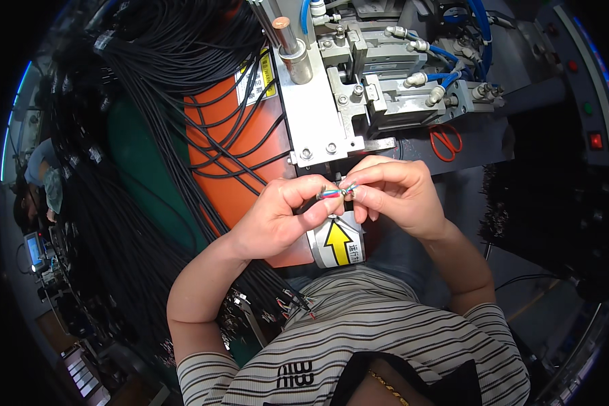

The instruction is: The person organizes and inserts individual wires from a large wiring harness into an assembly machine or connector jig by hand.

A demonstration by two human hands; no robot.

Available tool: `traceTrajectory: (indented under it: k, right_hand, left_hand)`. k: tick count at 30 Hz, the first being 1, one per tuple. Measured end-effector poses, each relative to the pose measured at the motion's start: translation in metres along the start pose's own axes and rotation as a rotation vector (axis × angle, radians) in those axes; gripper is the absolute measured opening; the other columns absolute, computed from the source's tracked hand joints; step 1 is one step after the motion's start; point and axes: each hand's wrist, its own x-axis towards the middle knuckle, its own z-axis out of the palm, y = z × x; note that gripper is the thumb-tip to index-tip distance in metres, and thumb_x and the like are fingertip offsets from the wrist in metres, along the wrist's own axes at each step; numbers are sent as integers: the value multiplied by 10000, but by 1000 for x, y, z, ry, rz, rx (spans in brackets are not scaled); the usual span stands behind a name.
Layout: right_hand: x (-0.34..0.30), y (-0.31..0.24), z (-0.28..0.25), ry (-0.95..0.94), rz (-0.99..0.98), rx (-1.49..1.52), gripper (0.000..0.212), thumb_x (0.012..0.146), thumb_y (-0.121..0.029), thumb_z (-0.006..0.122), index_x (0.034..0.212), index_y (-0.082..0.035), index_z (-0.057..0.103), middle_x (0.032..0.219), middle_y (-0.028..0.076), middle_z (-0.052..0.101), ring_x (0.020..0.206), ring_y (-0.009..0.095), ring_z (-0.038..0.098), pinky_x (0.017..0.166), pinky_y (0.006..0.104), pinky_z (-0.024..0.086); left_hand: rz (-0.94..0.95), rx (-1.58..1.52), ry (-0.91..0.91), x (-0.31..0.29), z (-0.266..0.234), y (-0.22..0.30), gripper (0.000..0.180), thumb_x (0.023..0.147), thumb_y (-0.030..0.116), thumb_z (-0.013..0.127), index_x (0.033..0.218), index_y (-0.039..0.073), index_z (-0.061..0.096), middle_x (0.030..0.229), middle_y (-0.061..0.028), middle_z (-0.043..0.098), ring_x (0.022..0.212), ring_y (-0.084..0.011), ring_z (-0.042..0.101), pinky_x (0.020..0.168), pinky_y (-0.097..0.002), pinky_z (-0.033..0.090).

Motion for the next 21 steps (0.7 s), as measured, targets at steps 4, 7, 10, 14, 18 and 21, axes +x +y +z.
traceTrajectory:
  k: [4, 7, 10, 14, 18, 21]
  right_hand:
    - [0, 2, -2, 17, -181, -216, 141, 876, 58, 621, 1004, 59, 677, 955, 130, 655, 668, 133, 652, 531, 211, 487]
    - [5, -1, 1, 51, -328, -535, 105, 806, 54, 657, 911, 47, 657, 873, 122, 646, 603, 151, 634, 500, 244, 470]
    - [3, -3, 10, 142, -482, -921, 106, 735, 31, 682, 823, 12, 627, 774, 100, 610, 539, 187, 601, 475, 290, 456]
    - [2, 0, 11, 218, -460, -1265, 70, 754, -53, 676, 764, -32, 609, 695, 66, 551, 505, 248, 558, 456, 352, 444]
    - [2, -1, 11, 194, -410, -1294, 89, 785, -86, 672, 758, -33, 606, 708, 78, 550, 532, 274, 568, 465, 363, 441]
    - [0, 2, 8, 157, -409, -1268, 78, 793, -75, 668, 786, -29, 606, 741, 80, 559, 557, 274, 580, 487, 362, 452]
  left_hand:
    - [-127, -84, -47, 0, -2, 4, 137, 962, 115, 565, 924, 5, 638, 764, 1, 613, 693, -38, 506, 620, -220, 421]
    - [-105, 33, -13, -1, 2, -3, 90, 927, 95, 599, 932, 10, 626, 752, -10, 610, 696, -64, 539, 619, -242, 441]
    - [59, 400, 133, -3, 19, 0, 81, 892, 80, 618, 914, 2, 625, 692, -42, 608, 633, -134, 587, 576, -283, 463]
    - [340, 965, 265, -4, 24, -2, 225, 775, 13, 661, 999, 0, 651, 821, -89, 620, 684, -238, 624, 569, -333, 503]
    - [457, 1166, 252, -5, 22, -7, 446, 639, -1, 679, 1084, -2, 654, 915, -84, 596, 713, -235, 606, 575, -345, 502]
    - [466, 1153, 247, -5, 22, -7, 451, 641, -7, 670, 1091, -9, 647, 910, -87, 596, 715, -240, 604, 578, -347, 500]
